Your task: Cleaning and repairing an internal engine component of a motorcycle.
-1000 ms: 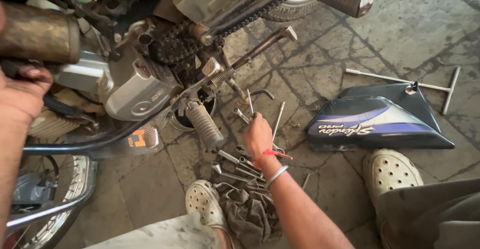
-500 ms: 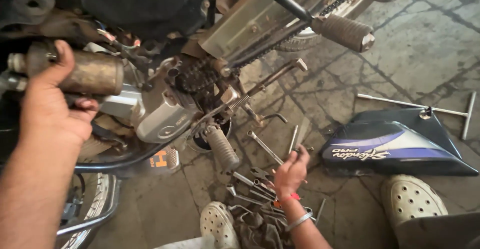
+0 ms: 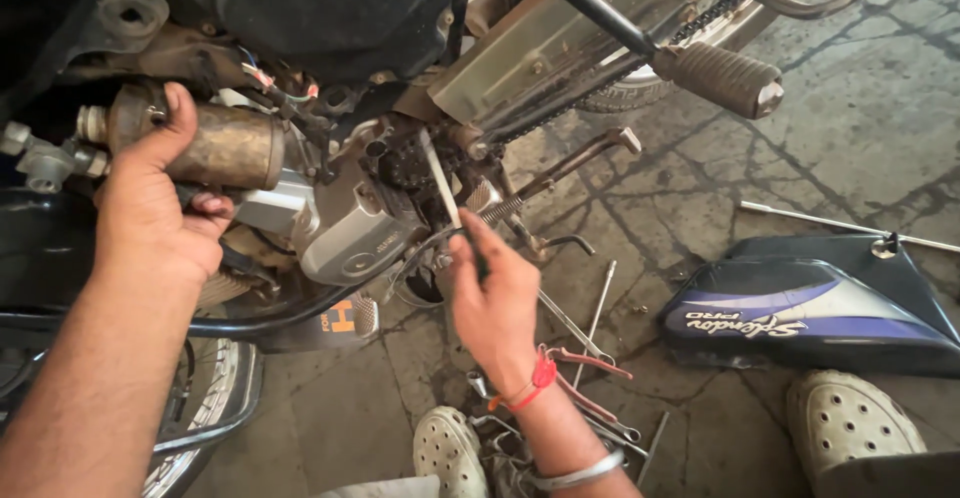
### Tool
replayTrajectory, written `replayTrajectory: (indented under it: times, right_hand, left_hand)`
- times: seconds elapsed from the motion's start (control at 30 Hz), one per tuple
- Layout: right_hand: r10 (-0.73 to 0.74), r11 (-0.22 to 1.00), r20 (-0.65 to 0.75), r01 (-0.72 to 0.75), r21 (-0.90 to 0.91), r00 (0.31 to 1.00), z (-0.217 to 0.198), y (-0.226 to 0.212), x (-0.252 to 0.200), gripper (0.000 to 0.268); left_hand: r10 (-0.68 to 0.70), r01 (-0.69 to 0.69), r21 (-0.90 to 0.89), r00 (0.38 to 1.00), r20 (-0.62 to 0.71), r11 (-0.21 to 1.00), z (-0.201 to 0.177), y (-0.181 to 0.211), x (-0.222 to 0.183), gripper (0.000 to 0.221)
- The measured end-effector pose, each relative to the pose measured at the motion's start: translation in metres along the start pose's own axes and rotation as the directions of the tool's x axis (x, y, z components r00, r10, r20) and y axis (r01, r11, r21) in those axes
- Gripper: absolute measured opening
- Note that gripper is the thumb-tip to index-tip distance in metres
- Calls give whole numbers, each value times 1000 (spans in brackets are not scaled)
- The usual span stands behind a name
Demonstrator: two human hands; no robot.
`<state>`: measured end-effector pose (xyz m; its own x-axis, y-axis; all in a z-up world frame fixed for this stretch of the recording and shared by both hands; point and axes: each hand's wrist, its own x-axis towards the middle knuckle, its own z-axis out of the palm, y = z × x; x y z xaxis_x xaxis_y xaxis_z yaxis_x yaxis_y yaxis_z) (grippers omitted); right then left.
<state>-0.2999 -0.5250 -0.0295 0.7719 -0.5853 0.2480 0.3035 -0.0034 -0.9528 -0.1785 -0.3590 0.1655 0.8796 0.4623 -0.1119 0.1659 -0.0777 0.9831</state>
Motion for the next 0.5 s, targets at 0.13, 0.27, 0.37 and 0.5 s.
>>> replayTrajectory:
  times: [0.13, 0.27, 0.37, 0.5]
  right_hand:
    - [309, 941, 168, -327, 91, 936, 15, -11, 8, 33]
    - [380, 892, 256, -426, 153, 889, 21, -1, 16, 34]
    - [468, 769, 318, -557, 314, 824, 22, 0, 22, 34]
    - [524, 639, 392, -654, 405, 756, 18, -8, 26, 34]
  left_hand:
    - [4, -4, -3, 1000, -5, 1000, -4, -1, 3, 54]
    - [7, -7, -10, 1000, 3, 1000, -1, 0, -1, 55]
    - [9, -9, -4, 1000, -9, 1000, 1, 2, -3, 55]
    - [2, -2, -3, 1000, -22, 1000, 1, 1, -4, 56]
